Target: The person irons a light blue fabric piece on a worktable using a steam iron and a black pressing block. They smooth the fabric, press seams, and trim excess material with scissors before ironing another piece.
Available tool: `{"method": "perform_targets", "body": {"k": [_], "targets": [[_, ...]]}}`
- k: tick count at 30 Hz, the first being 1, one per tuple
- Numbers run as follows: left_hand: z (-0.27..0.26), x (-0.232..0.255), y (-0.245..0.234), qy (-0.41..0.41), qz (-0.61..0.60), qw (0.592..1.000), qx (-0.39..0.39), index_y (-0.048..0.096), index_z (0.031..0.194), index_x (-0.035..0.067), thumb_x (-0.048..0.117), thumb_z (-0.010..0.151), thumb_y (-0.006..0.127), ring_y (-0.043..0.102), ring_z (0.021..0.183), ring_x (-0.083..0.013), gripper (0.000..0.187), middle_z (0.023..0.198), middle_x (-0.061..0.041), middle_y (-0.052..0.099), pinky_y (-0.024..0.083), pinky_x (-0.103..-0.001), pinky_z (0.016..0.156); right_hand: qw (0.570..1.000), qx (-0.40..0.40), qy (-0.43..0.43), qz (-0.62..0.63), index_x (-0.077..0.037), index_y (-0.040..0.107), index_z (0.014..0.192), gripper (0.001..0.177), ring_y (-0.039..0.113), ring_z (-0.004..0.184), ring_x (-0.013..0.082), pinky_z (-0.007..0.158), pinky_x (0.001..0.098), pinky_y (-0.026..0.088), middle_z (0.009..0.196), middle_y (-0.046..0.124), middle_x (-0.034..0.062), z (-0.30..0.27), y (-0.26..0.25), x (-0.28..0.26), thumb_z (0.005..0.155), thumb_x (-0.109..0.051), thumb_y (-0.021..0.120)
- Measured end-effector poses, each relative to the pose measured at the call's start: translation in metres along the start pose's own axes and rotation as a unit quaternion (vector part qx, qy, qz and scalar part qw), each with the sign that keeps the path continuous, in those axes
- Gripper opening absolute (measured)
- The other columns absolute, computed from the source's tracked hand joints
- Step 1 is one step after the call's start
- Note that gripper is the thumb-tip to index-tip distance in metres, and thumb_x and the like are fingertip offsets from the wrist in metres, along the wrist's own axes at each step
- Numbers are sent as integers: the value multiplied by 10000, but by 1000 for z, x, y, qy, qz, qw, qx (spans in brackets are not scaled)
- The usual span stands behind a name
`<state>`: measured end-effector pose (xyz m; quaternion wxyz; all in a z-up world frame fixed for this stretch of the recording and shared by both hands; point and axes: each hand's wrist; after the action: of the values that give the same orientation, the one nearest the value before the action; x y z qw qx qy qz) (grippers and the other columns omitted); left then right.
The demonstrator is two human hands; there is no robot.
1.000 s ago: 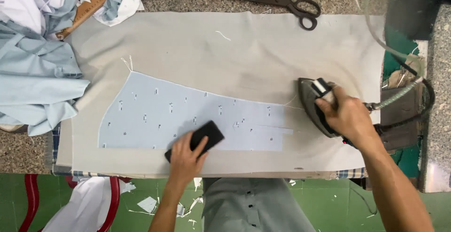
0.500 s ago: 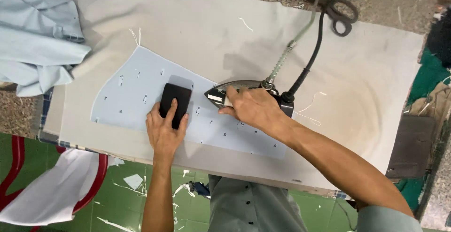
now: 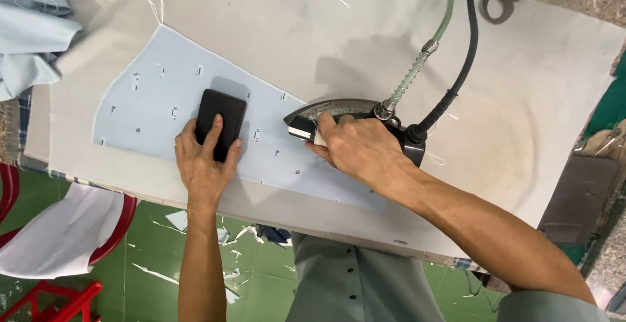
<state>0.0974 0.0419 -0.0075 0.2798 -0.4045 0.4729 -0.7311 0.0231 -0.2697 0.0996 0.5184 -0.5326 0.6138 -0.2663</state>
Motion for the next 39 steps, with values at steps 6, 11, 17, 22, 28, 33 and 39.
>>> {"method": "perform_targets", "body": {"k": [6,11,17,22,28,33,39], "targets": [[0,0,1,9,-1,1000,1,724,1383,155,368,921,837,523,1054,-325,521,1250,-190,555,443,-417,917,1000,-1,-8,-16,-49,571,974,365,728,525,303,483,392,579,633,661,181,-10,2,6,1011,-408,624],[1,1,-1,13,-7,1000,-13,688,1421,123,330,910,848,513,1083,-332,574,1278,-192,546,436,-421,934,1000,-8,-9,-4,-52,566,978,362,728,529,304,492,406,584,624,654,172,-18,3,11,1024,-408,600],[-2,-4,3,1,5,1000,-28,543,1517,-2,315,870,889,519,1162,-349,800,1330,-219,560,401,-427,969,1000,-16,-12,2,-42,579,998,355,738,541,308,495,411,587,631,661,177,-31,0,19,1026,-395,597],[17,8,-17,37,52,994,-84,610,1470,-17,341,829,908,462,1218,-305,792,1367,-171,599,345,-414,1018,999,-30,-10,-5,-41,586,997,359,744,556,308,498,414,589,634,666,175,-46,-2,26,1032,-398,592],[47,11,-28,-1,190,934,-303,484,1606,291,406,872,780,556,1309,-436,799,1408,-202,597,377,-630,1096,997,-48,56,24,-56,581,1048,386,760,639,365,606,482,609,716,699,208,-79,0,40,1013,-440,593],[62,29,2,82,123,922,-357,349,1584,504,284,824,798,386,1441,-440,910,1540,-120,464,297,-699,1140,981,-15,192,10,-74,605,1095,511,777,735,373,694,487,614,785,732,209,-130,15,60,991,-574,574],[55,129,35,250,125,878,-389,368,1576,379,330,833,779,393,1394,-453,851,1542,-156,445,366,-666,1073,898,54,413,142,0,493,1250,645,605,804,605,602,591,442,914,680,357,-200,46,99,974,-572,605]]}}
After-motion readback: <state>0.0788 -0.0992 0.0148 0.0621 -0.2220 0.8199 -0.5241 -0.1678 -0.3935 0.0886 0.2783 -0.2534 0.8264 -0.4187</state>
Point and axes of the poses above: each hand's wrist, its own z-axis towards the middle knuckle, its own y-axis out of the palm, x = y × z
